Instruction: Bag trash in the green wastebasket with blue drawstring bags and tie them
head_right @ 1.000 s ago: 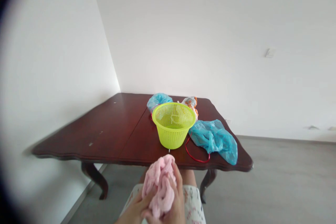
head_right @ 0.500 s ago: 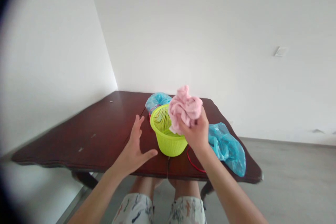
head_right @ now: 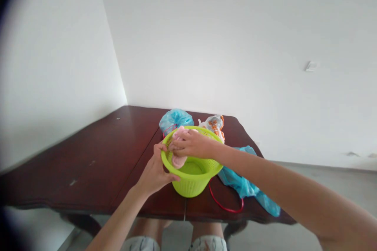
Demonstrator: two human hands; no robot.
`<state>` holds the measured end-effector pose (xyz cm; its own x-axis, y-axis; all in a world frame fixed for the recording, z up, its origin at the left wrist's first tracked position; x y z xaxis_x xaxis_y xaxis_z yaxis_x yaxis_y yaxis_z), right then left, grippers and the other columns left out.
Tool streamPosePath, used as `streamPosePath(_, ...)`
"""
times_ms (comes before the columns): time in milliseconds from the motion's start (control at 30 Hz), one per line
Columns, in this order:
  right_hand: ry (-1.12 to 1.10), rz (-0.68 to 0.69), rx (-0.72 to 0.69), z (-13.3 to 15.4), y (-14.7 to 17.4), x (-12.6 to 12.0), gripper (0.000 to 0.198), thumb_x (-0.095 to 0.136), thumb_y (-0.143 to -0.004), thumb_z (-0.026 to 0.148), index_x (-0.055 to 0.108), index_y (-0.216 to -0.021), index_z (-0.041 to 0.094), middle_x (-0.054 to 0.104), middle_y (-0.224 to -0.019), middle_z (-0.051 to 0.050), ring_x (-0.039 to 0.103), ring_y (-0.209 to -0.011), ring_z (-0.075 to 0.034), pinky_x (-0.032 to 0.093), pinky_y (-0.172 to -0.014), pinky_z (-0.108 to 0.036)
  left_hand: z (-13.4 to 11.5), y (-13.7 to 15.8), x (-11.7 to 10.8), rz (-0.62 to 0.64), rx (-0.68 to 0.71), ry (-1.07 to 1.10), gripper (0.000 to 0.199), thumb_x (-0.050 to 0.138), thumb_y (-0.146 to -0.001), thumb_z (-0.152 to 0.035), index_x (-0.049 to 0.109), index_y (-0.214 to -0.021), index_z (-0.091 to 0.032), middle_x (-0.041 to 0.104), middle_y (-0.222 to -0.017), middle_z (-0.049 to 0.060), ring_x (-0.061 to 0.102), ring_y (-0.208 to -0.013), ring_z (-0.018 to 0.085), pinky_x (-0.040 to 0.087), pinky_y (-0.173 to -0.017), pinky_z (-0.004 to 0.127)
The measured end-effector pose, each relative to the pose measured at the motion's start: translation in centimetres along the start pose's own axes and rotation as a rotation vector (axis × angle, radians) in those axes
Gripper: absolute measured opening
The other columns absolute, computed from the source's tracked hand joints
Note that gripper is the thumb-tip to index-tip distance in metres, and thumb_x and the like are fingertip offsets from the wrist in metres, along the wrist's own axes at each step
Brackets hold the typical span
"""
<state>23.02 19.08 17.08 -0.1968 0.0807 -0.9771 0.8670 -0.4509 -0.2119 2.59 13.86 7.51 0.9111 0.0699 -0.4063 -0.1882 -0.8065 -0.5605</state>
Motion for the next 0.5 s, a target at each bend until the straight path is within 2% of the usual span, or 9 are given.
streamPosePath(33,-0.017,0.007,-0.060,0.3,-0.4,0.4,0.026,0.077,-0.112,0.016,0.087,-0.126,0.035,0.086,-0.147,-0.001,0.073,-0.141,-0.021,0.054,-0.121,-0.041,0.0,0.0,0.0,0.014,-0.005,0.008,0.112,0.103,-0.063,-0.095,0.046,-0.133,-0.029,0.068,-0.133,0.011,0.080,-0.111,0.038,0.066,-0.094,0.053)
streamPosePath(67,-0.031,0.007,-0.097,0.5,-0.8,0.8,0.028,0.077,-0.112,0.013,0.088,-0.125,0.035,0.085,-0.149,0.000,0.071,-0.145,-0.020,0.052,-0.125,-0.041,0.0,0.1,0.0,0.024,-0.016,0.006,0.113,0.104,-0.062,-0.095,0.046,-0.133,-0.029,0.067,-0.135,0.012,0.080,-0.112,0.039,0.065,-0.095,0.053)
streamPosePath(100,-0.047,-0.002,-0.096,0.3,-1.0,1.3,0.027,0.079,-0.108,0.009,0.089,-0.118,0.032,0.087,-0.144,0.000,0.072,-0.143,-0.019,0.050,-0.127,-0.040,0.1,0.2,0.0,0.028,-0.031,-0.001,0.114,0.104,-0.061,-0.095,0.045,-0.133,-0.029,0.066,-0.137,0.013,0.079,-0.114,0.039,0.065,-0.096,0.054)
streamPosePath(167,-0.088,-0.024,0.002,-0.5,-1.2,2.6,0.024,0.085,-0.094,0.000,0.087,-0.094,0.024,0.091,-0.118,0.002,0.077,-0.127,-0.015,0.051,-0.123,-0.033,0.1,0.4,0.0,0.032,-0.064,-0.011,0.115,0.103,-0.061,-0.097,0.044,-0.133,-0.029,0.064,-0.141,0.014,0.077,-0.119,0.041,0.064,-0.100,0.056)
streamPosePath(233,-0.123,-0.031,0.106,-1.2,-0.7,4.4,0.025,0.091,-0.080,0.000,0.078,-0.071,0.020,0.083,-0.083,0.006,0.078,-0.098,-0.011,0.057,-0.106,-0.027,0.1,0.5,0.0,0.042,-0.078,-0.004,0.116,0.102,-0.062,-0.097,0.043,-0.134,-0.029,0.061,-0.145,0.014,0.074,-0.127,0.042,0.063,-0.105,0.058)
streamPosePath(267,-0.135,-0.028,0.133,-1.4,-0.3,5.4,0.030,0.095,-0.075,0.004,0.073,-0.063,0.020,0.074,-0.066,0.009,0.074,-0.081,-0.010,0.058,-0.094,-0.024,0.0,0.5,0.0,0.050,-0.078,0.000,0.116,0.103,-0.063,-0.096,0.042,-0.135,-0.029,0.060,-0.146,0.014,0.073,-0.131,0.042,0.062,-0.108,0.059)
streamPosePath(333,-0.161,-0.021,0.171,-1.4,0.3,7.2,0.042,0.102,-0.066,0.013,0.064,-0.052,0.022,0.051,-0.044,0.015,0.056,-0.052,-0.008,0.052,-0.067,-0.020,-0.1,0.4,0.0,0.068,-0.071,0.002,0.115,0.103,-0.065,-0.095,0.042,-0.137,-0.029,0.058,-0.146,0.014,0.071,-0.133,0.042,0.062,-0.110,0.060)
streamPosePath(400,-0.184,-0.032,0.204,-1.4,0.4,8.4,0.047,0.106,-0.062,0.021,0.061,-0.050,0.022,0.042,-0.039,0.017,0.044,-0.041,-0.006,0.043,-0.054,-0.018,-0.2,0.3,0.0,0.078,-0.066,0.000,0.114,0.102,-0.068,-0.095,0.041,-0.138,-0.029,0.056,-0.145,0.013,0.071,-0.132,0.040,0.062,-0.110,0.059)
streamPosePath(500,-0.197,-0.094,0.240,-1.7,-0.4,9.0,0.038,0.105,-0.067,0.027,0.069,-0.060,0.019,0.059,-0.051,0.017,0.053,-0.048,-0.003,0.042,-0.057,-0.014,-0.3,0.3,0.1,0.096,-0.068,0.017,0.113,0.099,-0.069,-0.097,0.041,-0.138,-0.029,0.056,-0.140,0.010,0.074,-0.123,0.037,0.063,-0.106,0.056)
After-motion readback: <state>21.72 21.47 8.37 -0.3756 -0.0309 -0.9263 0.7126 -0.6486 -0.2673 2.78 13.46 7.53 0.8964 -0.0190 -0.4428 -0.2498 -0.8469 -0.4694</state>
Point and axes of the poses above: each hand's wrist, its own y-axis away from the middle knuckle, its own x-axis out of the palm, z = x × y, the point moved 5 cm from there along -y, towards the middle knuckle
